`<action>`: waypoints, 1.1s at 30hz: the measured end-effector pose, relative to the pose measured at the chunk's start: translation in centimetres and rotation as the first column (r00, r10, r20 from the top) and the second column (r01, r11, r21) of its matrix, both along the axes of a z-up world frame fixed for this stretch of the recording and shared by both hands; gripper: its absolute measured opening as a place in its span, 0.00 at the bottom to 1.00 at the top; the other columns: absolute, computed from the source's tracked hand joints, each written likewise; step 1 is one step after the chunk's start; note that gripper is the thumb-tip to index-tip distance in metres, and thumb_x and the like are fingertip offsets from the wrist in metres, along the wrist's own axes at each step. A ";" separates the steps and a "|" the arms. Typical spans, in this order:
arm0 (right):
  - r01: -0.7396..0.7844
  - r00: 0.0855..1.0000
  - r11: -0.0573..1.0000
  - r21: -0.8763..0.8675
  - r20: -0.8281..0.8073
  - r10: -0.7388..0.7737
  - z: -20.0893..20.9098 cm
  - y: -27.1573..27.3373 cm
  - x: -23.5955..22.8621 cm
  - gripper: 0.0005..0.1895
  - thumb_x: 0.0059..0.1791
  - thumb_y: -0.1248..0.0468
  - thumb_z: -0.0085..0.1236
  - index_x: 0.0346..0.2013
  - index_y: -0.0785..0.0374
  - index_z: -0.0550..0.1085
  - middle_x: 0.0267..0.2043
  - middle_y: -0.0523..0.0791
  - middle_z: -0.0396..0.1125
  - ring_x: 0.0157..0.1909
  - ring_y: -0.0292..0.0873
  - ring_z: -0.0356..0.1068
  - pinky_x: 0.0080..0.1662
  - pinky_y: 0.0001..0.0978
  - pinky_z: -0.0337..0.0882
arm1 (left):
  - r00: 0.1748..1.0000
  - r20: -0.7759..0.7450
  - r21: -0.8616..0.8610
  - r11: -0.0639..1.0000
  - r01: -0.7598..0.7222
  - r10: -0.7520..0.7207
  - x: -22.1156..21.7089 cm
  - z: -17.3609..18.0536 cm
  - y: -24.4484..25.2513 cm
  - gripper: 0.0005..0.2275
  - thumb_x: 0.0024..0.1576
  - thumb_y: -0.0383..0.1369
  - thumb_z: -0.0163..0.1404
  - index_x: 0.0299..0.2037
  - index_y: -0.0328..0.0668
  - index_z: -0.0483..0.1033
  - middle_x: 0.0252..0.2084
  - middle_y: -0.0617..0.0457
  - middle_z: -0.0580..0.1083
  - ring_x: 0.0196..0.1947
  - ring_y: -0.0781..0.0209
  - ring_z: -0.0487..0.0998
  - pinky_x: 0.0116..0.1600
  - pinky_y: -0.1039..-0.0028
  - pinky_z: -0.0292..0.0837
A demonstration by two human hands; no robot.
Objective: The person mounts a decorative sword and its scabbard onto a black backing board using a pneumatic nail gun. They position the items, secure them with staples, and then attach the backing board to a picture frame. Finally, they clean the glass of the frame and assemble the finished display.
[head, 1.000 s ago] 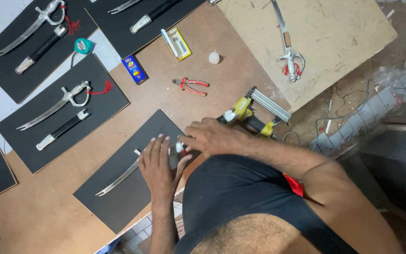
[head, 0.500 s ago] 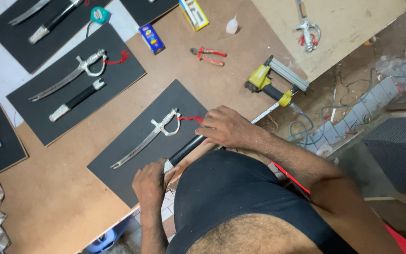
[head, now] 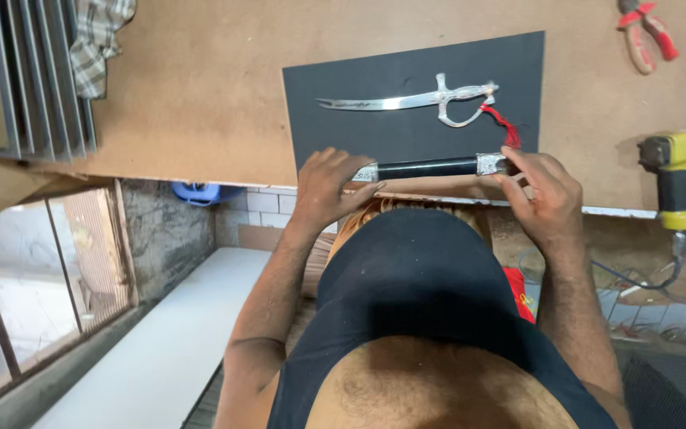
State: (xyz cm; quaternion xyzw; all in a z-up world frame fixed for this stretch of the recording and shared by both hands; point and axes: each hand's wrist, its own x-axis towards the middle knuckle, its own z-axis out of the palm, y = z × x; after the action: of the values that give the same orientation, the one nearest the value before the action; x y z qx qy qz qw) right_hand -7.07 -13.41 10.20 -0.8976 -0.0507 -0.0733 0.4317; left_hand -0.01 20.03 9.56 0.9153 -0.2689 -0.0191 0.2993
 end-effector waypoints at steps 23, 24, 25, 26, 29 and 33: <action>0.157 0.980 0.984 -0.079 -0.113 -0.166 -17.6 6.0 2.0 0.05 0.57 0.69 0.62 0.47 0.67 0.76 0.43 0.50 0.70 0.43 0.47 0.73 0.44 0.40 0.73 | 0.966 -0.165 0.048 0.980 -0.192 0.198 2.2 -15.4 4.2 0.20 0.49 0.43 0.68 0.52 0.54 0.81 0.51 0.57 0.73 0.55 0.58 0.67 0.57 0.60 0.59; 0.155 0.981 0.985 -0.079 -0.108 -0.163 -17.7 5.9 2.0 0.05 0.57 0.69 0.62 0.47 0.66 0.76 0.43 0.50 0.70 0.43 0.47 0.73 0.43 0.40 0.72 | 0.968 -0.164 0.031 0.982 -0.187 0.190 2.1 -15.4 4.3 0.22 0.48 0.43 0.68 0.53 0.52 0.81 0.51 0.56 0.73 0.55 0.57 0.67 0.57 0.60 0.60; 0.154 0.982 0.985 -0.078 -0.101 -0.161 -17.9 5.9 2.0 0.05 0.57 0.69 0.62 0.48 0.66 0.76 0.43 0.49 0.70 0.43 0.47 0.73 0.43 0.39 0.72 | 0.970 -0.162 0.013 0.983 -0.182 0.182 2.2 -15.4 4.5 0.24 0.47 0.43 0.68 0.54 0.51 0.80 0.52 0.54 0.72 0.55 0.56 0.67 0.57 0.59 0.60; 0.155 0.983 0.985 -0.071 -0.089 -0.161 -18.0 5.8 2.1 0.06 0.57 0.70 0.62 0.49 0.66 0.76 0.43 0.50 0.69 0.43 0.47 0.72 0.43 0.39 0.72 | 0.962 -0.182 -0.022 0.977 -0.211 0.204 2.2 -15.4 4.8 0.25 0.47 0.42 0.68 0.55 0.49 0.79 0.53 0.53 0.72 0.55 0.56 0.66 0.58 0.61 0.63; 0.156 0.985 0.987 -0.050 -0.073 -0.159 -18.1 5.6 2.1 0.09 0.56 0.70 0.62 0.51 0.67 0.76 0.43 0.50 0.69 0.43 0.46 0.72 0.43 0.39 0.73 | 0.941 -0.217 -0.086 0.956 -0.282 0.259 1.8 -15.6 6.0 0.27 0.47 0.39 0.68 0.57 0.45 0.78 0.54 0.51 0.70 0.54 0.55 0.67 0.60 0.65 0.69; 0.146 0.986 0.988 -0.050 -0.070 -0.149 -17.9 5.8 2.1 0.07 0.56 0.71 0.63 0.48 0.67 0.77 0.43 0.50 0.68 0.43 0.46 0.72 0.43 0.37 0.73 | 0.942 -0.193 -0.104 0.949 -0.298 0.275 1.4 -16.4 7.7 0.21 0.51 0.37 0.68 0.55 0.45 0.80 0.51 0.54 0.73 0.54 0.57 0.70 0.60 0.66 0.72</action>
State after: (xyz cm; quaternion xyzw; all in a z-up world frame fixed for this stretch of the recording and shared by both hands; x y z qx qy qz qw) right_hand -5.02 -7.62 -7.70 -0.9104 0.0303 -0.0709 0.4065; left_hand 1.42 27.74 -6.84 0.9176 -0.1057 -0.0384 0.3812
